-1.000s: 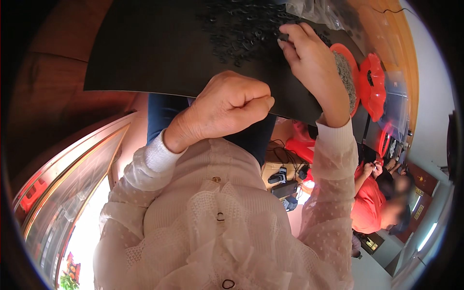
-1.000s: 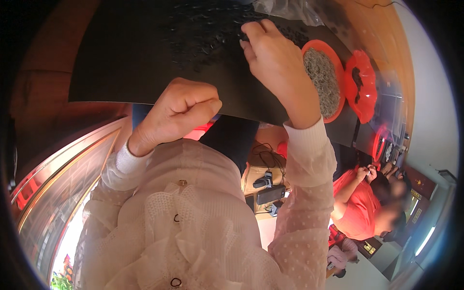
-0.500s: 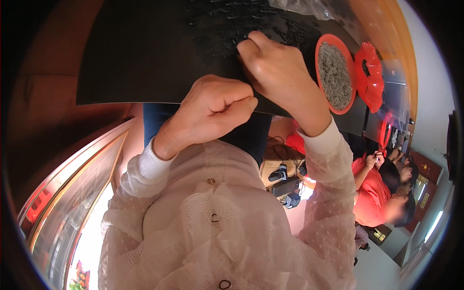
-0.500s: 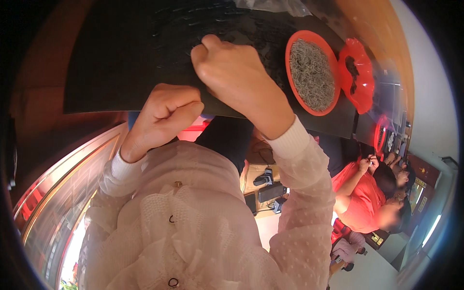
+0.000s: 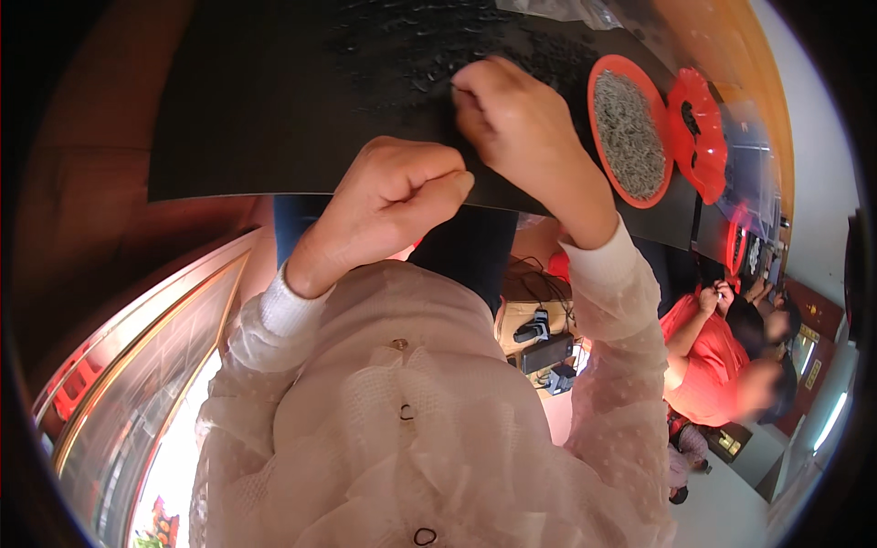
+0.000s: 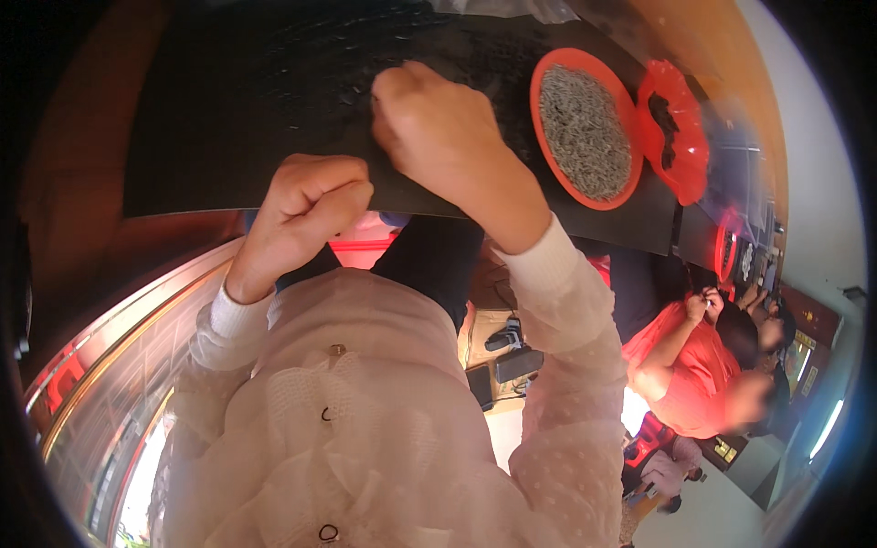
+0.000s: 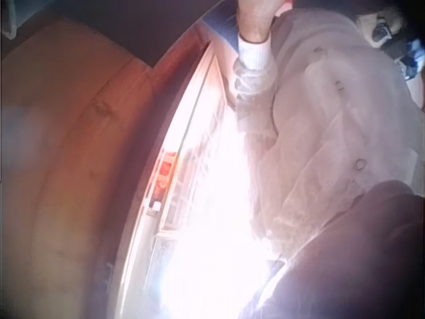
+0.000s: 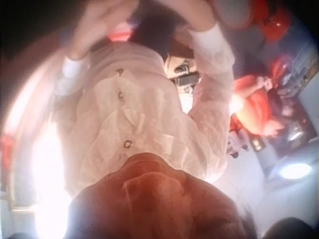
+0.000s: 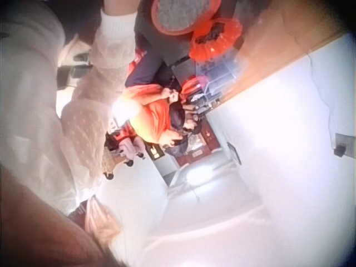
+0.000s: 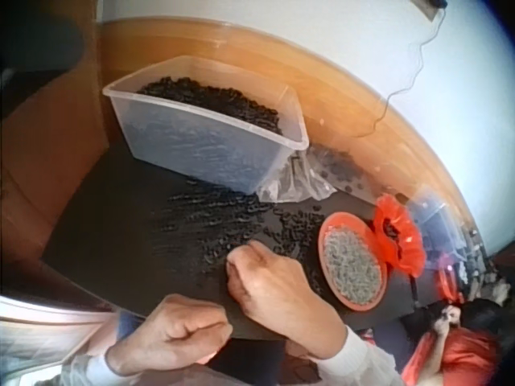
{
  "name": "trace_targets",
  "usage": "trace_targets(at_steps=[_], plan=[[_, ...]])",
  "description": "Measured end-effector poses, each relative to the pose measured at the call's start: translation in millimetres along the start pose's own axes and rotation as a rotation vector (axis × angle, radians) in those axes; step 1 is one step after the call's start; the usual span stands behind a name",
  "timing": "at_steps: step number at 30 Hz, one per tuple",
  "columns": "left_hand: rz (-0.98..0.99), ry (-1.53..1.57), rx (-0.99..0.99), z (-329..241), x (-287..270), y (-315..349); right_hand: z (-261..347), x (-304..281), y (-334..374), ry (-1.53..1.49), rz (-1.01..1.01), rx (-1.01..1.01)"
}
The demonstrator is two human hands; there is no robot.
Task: The person repeatedly picks up small screws from a red tray and black plastic parts from a table, then inserts the screws into the parts by hand. The assembled units are placed back onto the table. The process is repetitive and continues throughout the clip.
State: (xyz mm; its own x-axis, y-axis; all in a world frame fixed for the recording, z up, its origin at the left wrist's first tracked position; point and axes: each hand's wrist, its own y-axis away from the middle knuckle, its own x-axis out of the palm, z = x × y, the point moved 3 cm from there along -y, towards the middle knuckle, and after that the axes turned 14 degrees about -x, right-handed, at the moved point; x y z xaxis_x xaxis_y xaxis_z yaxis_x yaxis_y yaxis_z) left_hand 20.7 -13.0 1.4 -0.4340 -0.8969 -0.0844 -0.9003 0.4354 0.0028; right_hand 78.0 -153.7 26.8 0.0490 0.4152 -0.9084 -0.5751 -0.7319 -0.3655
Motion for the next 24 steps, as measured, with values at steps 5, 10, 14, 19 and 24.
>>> trace_targets(at_steps=[5,10,14,19,24], plan=[[0.004,0.138,-0.148,-2,-2,4,1,-16,11,-0.489,-0.106,0.316],[-0.107,0.206,-0.162,3,3,-2,14,-24,23,-0.703,-0.182,0.326],[-0.149,0.284,-0.290,4,0,2,31,-24,21,-0.922,-0.196,0.305],[-0.215,0.454,-0.226,20,-2,2,34,-20,23,-0.423,-0.280,-0.004],[-0.239,0.644,-0.278,24,-5,3,40,-26,25,-0.366,-0.229,-0.069]])
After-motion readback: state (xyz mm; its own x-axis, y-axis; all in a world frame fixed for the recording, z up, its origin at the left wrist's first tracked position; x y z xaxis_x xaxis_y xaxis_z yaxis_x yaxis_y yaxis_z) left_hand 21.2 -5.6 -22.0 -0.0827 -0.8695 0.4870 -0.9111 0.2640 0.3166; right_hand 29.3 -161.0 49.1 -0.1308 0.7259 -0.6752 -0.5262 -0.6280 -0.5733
